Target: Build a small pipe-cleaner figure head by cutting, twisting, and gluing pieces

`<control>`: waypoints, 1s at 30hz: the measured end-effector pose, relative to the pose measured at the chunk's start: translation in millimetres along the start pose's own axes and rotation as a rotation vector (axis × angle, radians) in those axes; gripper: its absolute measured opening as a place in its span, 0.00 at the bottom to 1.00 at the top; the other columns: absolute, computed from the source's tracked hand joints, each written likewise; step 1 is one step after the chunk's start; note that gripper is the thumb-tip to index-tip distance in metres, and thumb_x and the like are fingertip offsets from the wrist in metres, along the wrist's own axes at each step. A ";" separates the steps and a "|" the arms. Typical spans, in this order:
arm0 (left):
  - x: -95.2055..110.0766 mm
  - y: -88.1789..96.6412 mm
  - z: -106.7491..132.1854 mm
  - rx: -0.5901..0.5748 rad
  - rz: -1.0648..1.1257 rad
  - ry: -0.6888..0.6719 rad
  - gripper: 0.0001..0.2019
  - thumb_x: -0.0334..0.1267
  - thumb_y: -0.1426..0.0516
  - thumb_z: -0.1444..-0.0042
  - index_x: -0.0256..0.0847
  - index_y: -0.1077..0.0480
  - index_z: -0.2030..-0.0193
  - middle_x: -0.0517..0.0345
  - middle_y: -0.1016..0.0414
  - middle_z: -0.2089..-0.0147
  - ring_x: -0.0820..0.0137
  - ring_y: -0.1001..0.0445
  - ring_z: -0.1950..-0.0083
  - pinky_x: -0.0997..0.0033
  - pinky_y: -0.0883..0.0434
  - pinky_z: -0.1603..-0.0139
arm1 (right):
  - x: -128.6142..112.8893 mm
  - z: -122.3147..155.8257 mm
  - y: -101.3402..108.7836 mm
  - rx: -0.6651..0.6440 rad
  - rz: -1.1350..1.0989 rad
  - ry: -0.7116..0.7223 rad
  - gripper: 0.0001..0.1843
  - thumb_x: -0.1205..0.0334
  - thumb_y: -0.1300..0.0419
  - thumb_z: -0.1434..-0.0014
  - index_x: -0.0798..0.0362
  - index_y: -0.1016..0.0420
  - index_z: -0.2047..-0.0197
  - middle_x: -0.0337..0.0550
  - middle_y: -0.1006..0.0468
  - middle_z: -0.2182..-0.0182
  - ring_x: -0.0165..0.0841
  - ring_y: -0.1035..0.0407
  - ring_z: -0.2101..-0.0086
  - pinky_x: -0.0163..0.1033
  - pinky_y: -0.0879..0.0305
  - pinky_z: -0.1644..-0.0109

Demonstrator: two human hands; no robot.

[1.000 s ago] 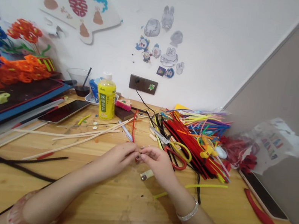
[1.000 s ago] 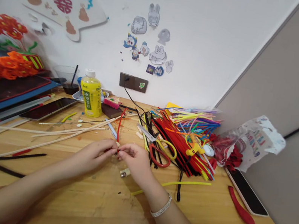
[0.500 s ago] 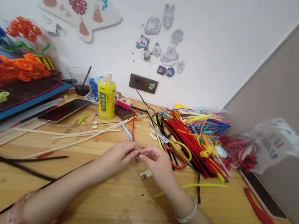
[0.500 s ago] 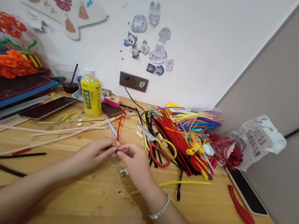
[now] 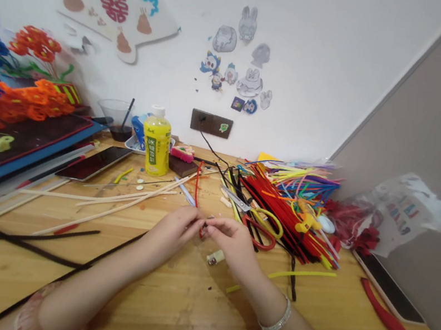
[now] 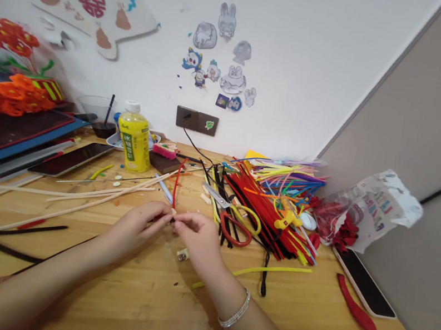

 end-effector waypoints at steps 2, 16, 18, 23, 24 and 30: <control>0.9 0.9 0.1 0.015 0.004 0.003 0.11 0.38 0.53 0.44 0.40 0.33 0.71 0.57 0.28 0.71 0.69 0.32 0.69 0.71 0.34 0.65 | 2.4 -0.4 -0.4 -0.003 -0.029 -0.017 0.09 0.57 0.37 0.56 0.54 0.25 0.71 0.39 0.23 0.76 0.31 0.30 0.73 0.41 0.32 0.62; 6.0 -3.0 0.9 0.034 -0.116 -0.015 0.11 0.38 0.53 0.44 0.40 0.33 0.72 0.54 0.28 0.72 0.67 0.31 0.69 0.70 0.34 0.66 | -3.5 2.1 0.8 0.054 0.114 0.037 0.07 0.61 0.42 0.52 0.55 0.27 0.74 0.39 0.26 0.78 0.30 0.33 0.75 0.36 0.36 0.67; 6.7 -3.4 1.8 0.045 -0.085 -0.013 0.11 0.38 0.53 0.44 0.40 0.33 0.71 0.55 0.28 0.71 0.68 0.30 0.68 0.70 0.34 0.65 | -7.3 4.4 2.5 0.090 0.178 0.058 0.06 0.62 0.42 0.51 0.55 0.27 0.74 0.41 0.25 0.77 0.31 0.32 0.74 0.37 0.35 0.67; 2.9 -2.9 3.5 0.067 -0.006 0.041 0.12 0.38 0.53 0.43 0.40 0.34 0.73 0.56 0.28 0.73 0.68 0.30 0.70 0.70 0.34 0.66 | -13.4 7.5 4.3 0.126 0.289 0.115 0.06 0.64 0.43 0.51 0.54 0.24 0.71 0.44 0.23 0.72 0.34 0.30 0.71 0.40 0.33 0.63; 1.8 -2.1 3.6 0.072 0.006 0.052 0.12 0.38 0.54 0.43 0.40 0.34 0.73 0.57 0.28 0.73 0.68 0.30 0.70 0.70 0.34 0.67 | -13.5 7.3 3.6 0.114 0.280 0.120 0.07 0.64 0.43 0.50 0.54 0.24 0.70 0.44 0.22 0.71 0.35 0.30 0.70 0.41 0.33 0.63; -2.4 1.5 3.2 0.093 0.041 0.072 0.12 0.39 0.54 0.42 0.39 0.32 0.71 0.56 0.26 0.71 0.68 0.29 0.68 0.70 0.33 0.64 | -16.8 5.5 4.1 0.096 0.286 0.135 0.09 0.62 0.45 0.48 0.55 0.26 0.66 0.45 0.23 0.69 0.34 0.29 0.67 0.39 0.33 0.61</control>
Point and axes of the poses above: each hand's wrist, its own z-axis away from the middle knuckle, its own y-axis out of the back of the hand, x = y × z, the point moved 9 cm from there along -z, towards the middle knuckle
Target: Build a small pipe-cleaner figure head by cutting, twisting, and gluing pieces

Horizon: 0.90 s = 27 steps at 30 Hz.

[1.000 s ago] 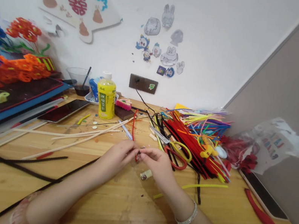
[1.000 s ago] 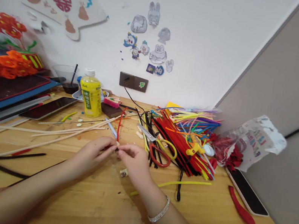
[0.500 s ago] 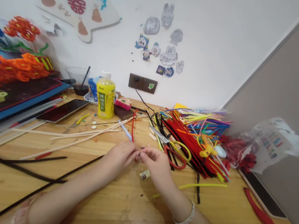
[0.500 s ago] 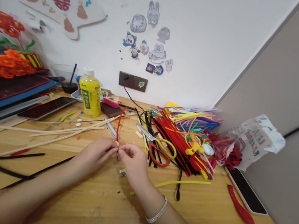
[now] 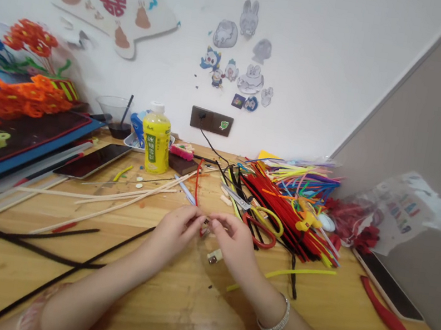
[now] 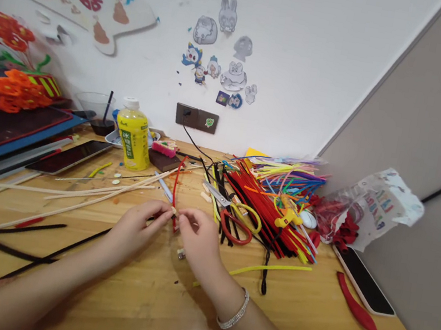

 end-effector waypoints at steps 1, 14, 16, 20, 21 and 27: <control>-0.2 -0.2 0.0 0.000 -0.003 -0.002 0.12 0.39 0.53 0.42 0.39 0.32 0.71 0.56 0.27 0.71 0.68 0.29 0.67 0.70 0.33 0.65 | -3.0 0.0 -0.8 -0.013 0.051 0.022 0.08 0.62 0.45 0.47 0.55 0.26 0.68 0.44 0.23 0.71 0.34 0.29 0.68 0.38 0.33 0.63; 3.9 1.7 2.3 0.027 0.008 -0.015 0.12 0.40 0.53 0.43 0.40 0.33 0.71 0.57 0.27 0.71 0.69 0.30 0.68 0.71 0.34 0.66 | -6.9 3.7 -9.6 -0.064 0.166 0.074 0.08 0.62 0.47 0.46 0.54 0.32 0.74 0.39 0.29 0.77 0.29 0.36 0.74 0.34 0.39 0.69; 4.3 0.7 1.5 0.009 0.011 -0.010 0.12 0.40 0.53 0.43 0.40 0.33 0.72 0.57 0.28 0.71 0.69 0.31 0.68 0.71 0.34 0.66 | -7.1 3.3 -9.6 -0.074 0.148 0.076 0.08 0.62 0.47 0.46 0.53 0.32 0.75 0.38 0.29 0.77 0.29 0.36 0.74 0.34 0.39 0.69; 6.1 -2.6 -1.3 -0.063 0.032 -0.014 0.11 0.39 0.53 0.44 0.40 0.35 0.73 0.59 0.30 0.73 0.69 0.32 0.69 0.72 0.35 0.67 | -9.7 2.3 -10.1 -0.126 0.114 0.097 0.09 0.61 0.48 0.45 0.54 0.33 0.74 0.38 0.31 0.77 0.29 0.37 0.74 0.34 0.40 0.68; 6.9 -3.1 -1.8 -0.080 0.038 -0.021 0.10 0.39 0.53 0.44 0.40 0.36 0.72 0.59 0.31 0.73 0.69 0.32 0.69 0.72 0.35 0.67 | -9.9 2.1 -10.5 -0.144 0.102 0.099 0.09 0.61 0.48 0.45 0.54 0.33 0.74 0.38 0.32 0.77 0.29 0.37 0.73 0.34 0.40 0.68; 16.0 -1.6 -1.1 -0.149 0.004 -0.129 0.10 0.39 0.54 0.42 0.40 0.36 0.70 0.59 0.33 0.70 0.70 0.34 0.67 0.72 0.36 0.65 | -10.1 1.5 -13.1 -0.227 0.040 0.097 0.08 0.62 0.49 0.45 0.53 0.34 0.74 0.37 0.32 0.76 0.29 0.37 0.73 0.34 0.40 0.66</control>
Point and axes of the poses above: each hand's wrist, its own z-axis away from the middle knuckle, its own y-axis out of the back of the hand, x = y × z, the point moved 9 cm from there along -z, towards the middle knuckle
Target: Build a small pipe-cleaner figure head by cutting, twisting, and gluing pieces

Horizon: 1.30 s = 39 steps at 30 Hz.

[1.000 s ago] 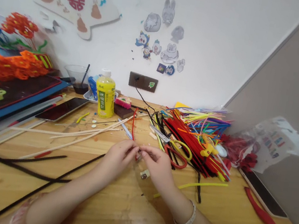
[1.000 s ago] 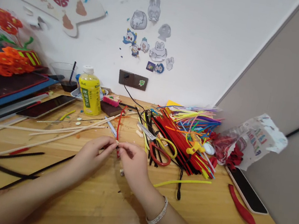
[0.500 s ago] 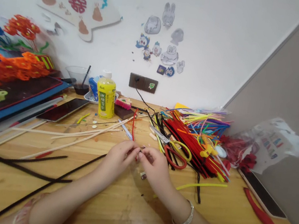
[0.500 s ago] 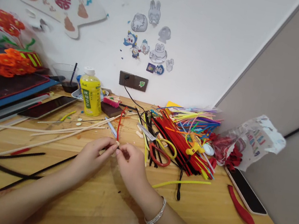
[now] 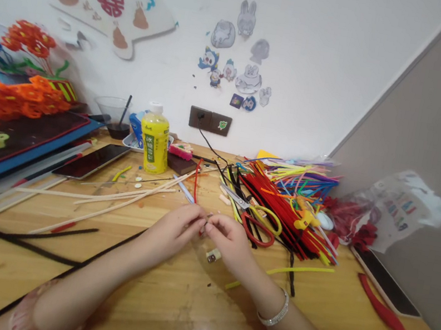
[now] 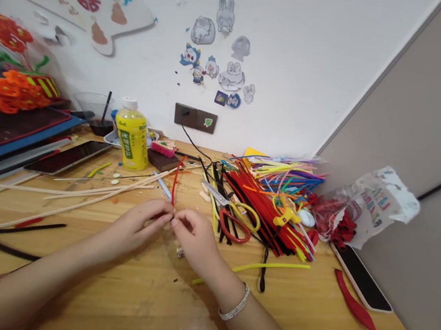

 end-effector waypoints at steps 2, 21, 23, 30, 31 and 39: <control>3.3 1.1 0.7 -0.005 -0.027 -0.034 0.11 0.39 0.55 0.41 0.40 0.36 0.70 0.59 0.33 0.70 0.70 0.34 0.67 0.72 0.36 0.64 | 0.4 -0.2 -0.7 -0.005 0.005 0.004 0.08 0.62 0.49 0.45 0.53 0.34 0.74 0.37 0.32 0.77 0.29 0.37 0.73 0.35 0.40 0.66; -10.8 -3.5 0.3 0.008 0.063 0.087 0.10 0.40 0.54 0.43 0.41 0.37 0.72 0.61 0.34 0.72 0.70 0.35 0.69 0.71 0.37 0.67 | -5.5 0.4 4.0 0.067 0.155 0.094 0.08 0.65 0.48 0.44 0.55 0.30 0.72 0.39 0.29 0.75 0.29 0.35 0.72 0.33 0.40 0.67; -10.4 -3.5 0.8 0.006 0.077 0.084 0.11 0.40 0.55 0.42 0.41 0.37 0.72 0.61 0.34 0.72 0.70 0.34 0.69 0.71 0.36 0.66 | -4.2 0.3 4.5 0.076 0.126 0.074 0.08 0.64 0.47 0.44 0.55 0.30 0.72 0.39 0.29 0.75 0.29 0.35 0.72 0.33 0.40 0.68; -12.6 -4.1 2.5 -0.004 0.107 0.096 0.11 0.41 0.56 0.41 0.41 0.38 0.70 0.60 0.34 0.70 0.69 0.34 0.67 0.71 0.36 0.65 | 6.2 0.4 5.0 0.107 -0.006 -0.001 0.08 0.62 0.46 0.46 0.55 0.29 0.72 0.40 0.28 0.75 0.30 0.34 0.72 0.34 0.38 0.67; -12.5 -4.7 2.3 -0.011 0.096 0.097 0.11 0.41 0.56 0.41 0.41 0.39 0.71 0.60 0.35 0.71 0.70 0.35 0.67 0.72 0.37 0.66 | 6.8 0.5 4.5 0.107 -0.012 -0.003 0.08 0.62 0.46 0.46 0.55 0.29 0.72 0.40 0.28 0.75 0.30 0.34 0.72 0.34 0.38 0.66; -15.8 -8.3 1.5 -0.040 0.055 0.090 0.11 0.41 0.56 0.41 0.41 0.39 0.71 0.61 0.34 0.72 0.69 0.34 0.69 0.71 0.37 0.66 | 10.5 0.2 -3.1 0.051 -0.023 -0.054 0.07 0.63 0.46 0.48 0.55 0.30 0.74 0.37 0.31 0.78 0.28 0.37 0.75 0.33 0.40 0.69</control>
Point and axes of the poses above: each hand's wrist, its own z-axis away from the middle knuckle, its own y-axis out of the back of the hand, x = y × z, the point moved 9 cm from there along -z, towards the middle knuckle
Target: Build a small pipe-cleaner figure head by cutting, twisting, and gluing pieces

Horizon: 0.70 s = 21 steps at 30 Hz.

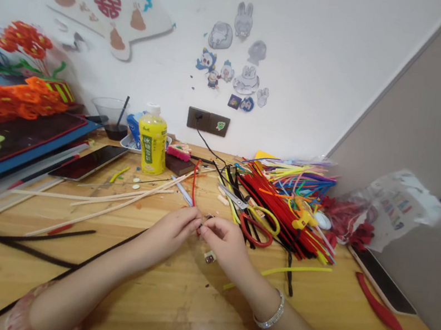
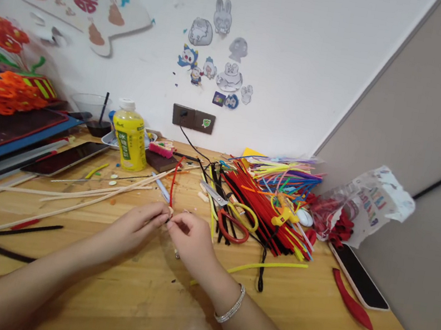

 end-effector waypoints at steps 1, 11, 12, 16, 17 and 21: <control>-1.1 -0.4 0.0 -0.006 -0.002 -0.001 0.11 0.41 0.56 0.41 0.41 0.38 0.71 0.61 0.33 0.72 0.69 0.34 0.68 0.71 0.36 0.66 | 0.0 -0.1 -0.6 -0.008 0.010 -0.004 0.07 0.63 0.47 0.48 0.55 0.30 0.74 0.37 0.31 0.78 0.28 0.37 0.75 0.33 0.40 0.69; -3.1 1.4 -0.9 -0.020 -0.011 0.008 0.11 0.41 0.56 0.41 0.42 0.39 0.71 0.59 0.33 0.71 0.68 0.34 0.67 0.70 0.36 0.64 | -36.0 6.6 -3.4 -0.031 0.457 0.337 0.07 0.69 0.48 0.44 0.55 0.28 0.67 0.43 0.26 0.72 0.32 0.34 0.68 0.37 0.39 0.61; -3.1 1.2 -0.9 -0.018 -0.009 0.005 0.11 0.40 0.56 0.41 0.42 0.39 0.71 0.60 0.33 0.70 0.68 0.34 0.67 0.70 0.36 0.64 | -36.8 7.5 -4.4 -0.032 0.484 0.353 0.07 0.69 0.48 0.44 0.55 0.28 0.66 0.43 0.26 0.72 0.32 0.34 0.68 0.37 0.39 0.61; -2.6 0.9 -0.8 -0.011 -0.017 0.013 0.11 0.41 0.56 0.41 0.41 0.39 0.71 0.59 0.33 0.70 0.69 0.34 0.67 0.70 0.36 0.64 | -36.1 8.7 -4.7 -0.013 0.520 0.361 0.07 0.69 0.48 0.43 0.55 0.28 0.66 0.44 0.26 0.71 0.33 0.34 0.67 0.38 0.39 0.59; -2.1 1.1 -0.7 -0.011 -0.021 0.013 0.11 0.41 0.56 0.41 0.41 0.39 0.71 0.59 0.33 0.70 0.69 0.34 0.67 0.70 0.36 0.65 | -34.8 8.2 -3.6 -0.006 0.507 0.345 0.07 0.69 0.47 0.43 0.55 0.28 0.66 0.43 0.26 0.71 0.33 0.34 0.68 0.38 0.39 0.59; 0.0 0.9 -0.3 -0.023 -0.043 0.002 0.11 0.41 0.56 0.41 0.41 0.39 0.71 0.59 0.33 0.70 0.69 0.34 0.67 0.70 0.37 0.65 | -24.9 3.9 -1.0 -0.008 0.396 0.231 0.07 0.69 0.46 0.45 0.54 0.27 0.69 0.42 0.26 0.73 0.32 0.33 0.69 0.36 0.39 0.63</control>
Point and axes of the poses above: each hand's wrist, its own z-axis away from the middle knuckle, its own y-axis out of the back of the hand, x = y × z, the point moved 9 cm from there along -z, towards the middle knuckle
